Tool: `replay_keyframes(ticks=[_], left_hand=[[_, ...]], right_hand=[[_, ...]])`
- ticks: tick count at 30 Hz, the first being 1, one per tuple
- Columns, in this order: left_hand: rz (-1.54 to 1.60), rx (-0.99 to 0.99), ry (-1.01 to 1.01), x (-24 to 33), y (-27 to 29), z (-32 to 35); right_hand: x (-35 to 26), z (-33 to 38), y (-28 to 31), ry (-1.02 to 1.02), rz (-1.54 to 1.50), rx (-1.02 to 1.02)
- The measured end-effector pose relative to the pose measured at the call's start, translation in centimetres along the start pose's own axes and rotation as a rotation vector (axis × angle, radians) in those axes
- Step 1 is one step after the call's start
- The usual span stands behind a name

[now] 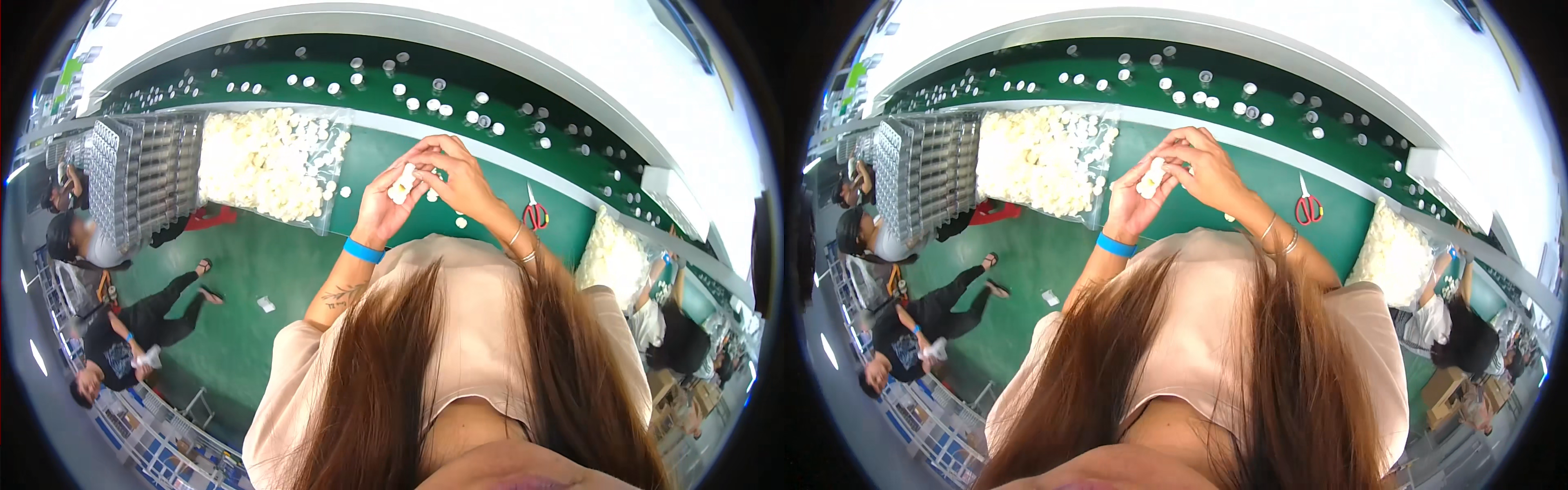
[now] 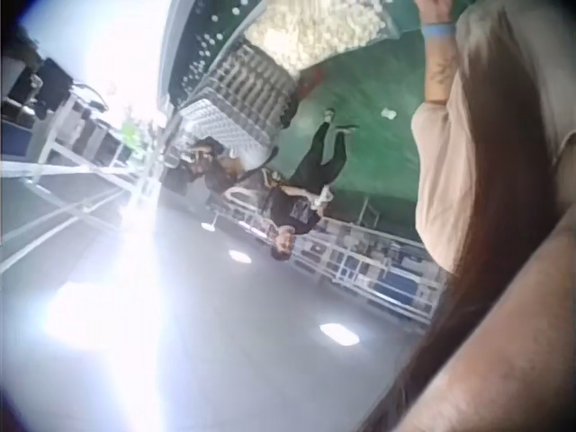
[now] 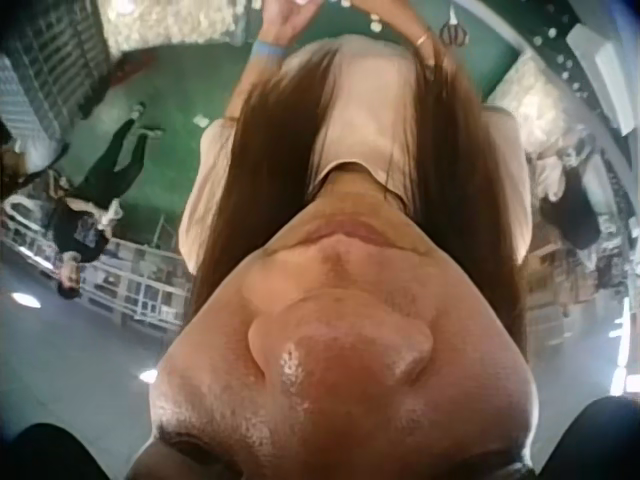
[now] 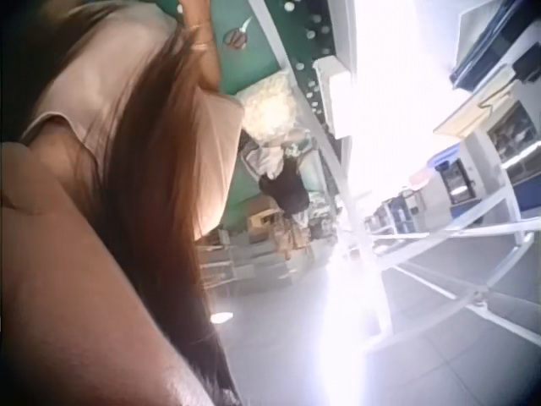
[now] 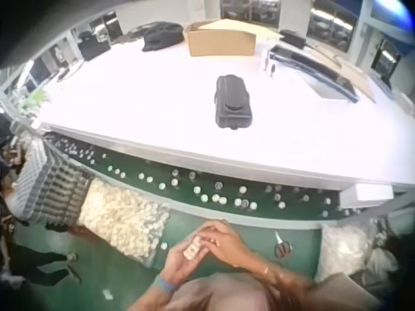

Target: Inspecting and assembling small white electronic components on a factory production line.

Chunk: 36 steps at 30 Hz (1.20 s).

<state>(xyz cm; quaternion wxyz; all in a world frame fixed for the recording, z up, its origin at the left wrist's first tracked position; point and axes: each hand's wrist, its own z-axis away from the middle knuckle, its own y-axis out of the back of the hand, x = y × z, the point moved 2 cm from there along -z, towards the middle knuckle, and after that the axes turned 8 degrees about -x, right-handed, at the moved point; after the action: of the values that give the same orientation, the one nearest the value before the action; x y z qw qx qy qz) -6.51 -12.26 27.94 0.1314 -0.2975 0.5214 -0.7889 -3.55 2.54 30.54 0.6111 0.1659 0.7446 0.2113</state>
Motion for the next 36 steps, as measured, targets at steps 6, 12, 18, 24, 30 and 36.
replay_keyframes(ticks=[6, 12, 18, 24, 30, 36], left_hand=[[0.024, -0.089, 0.081, -1.2, -1.7, -0.2], [-0.242, 0.03, 0.131, -2.6, -1.4, 0.1], [-0.139, 0.1, 0.067, -3.9, 0.1, 0.6], [-0.122, 0.132, 0.057, -4.5, 1.8, 1.2], [-0.168, 0.234, 0.089, -4.5, 1.9, 0.6], [-0.148, 0.36, 0.06, -4.2, 4.0, 1.9]], right_hand=[[-2.2, 1.9, 2.3, -0.174, -0.115, -0.136], [-2.7, 3.0, 4.6, -0.116, 0.025, 0.05], [-1.6, 3.7, 2.4, -0.222, 0.013, 0.149], [-0.2, 3.9, 1.6, -0.28, -0.097, 0.019], [3.6, 2.7, 1.8, -0.281, -0.144, -0.038], [15.5, -2.3, 1.2, -0.338, -0.101, 0.046]])
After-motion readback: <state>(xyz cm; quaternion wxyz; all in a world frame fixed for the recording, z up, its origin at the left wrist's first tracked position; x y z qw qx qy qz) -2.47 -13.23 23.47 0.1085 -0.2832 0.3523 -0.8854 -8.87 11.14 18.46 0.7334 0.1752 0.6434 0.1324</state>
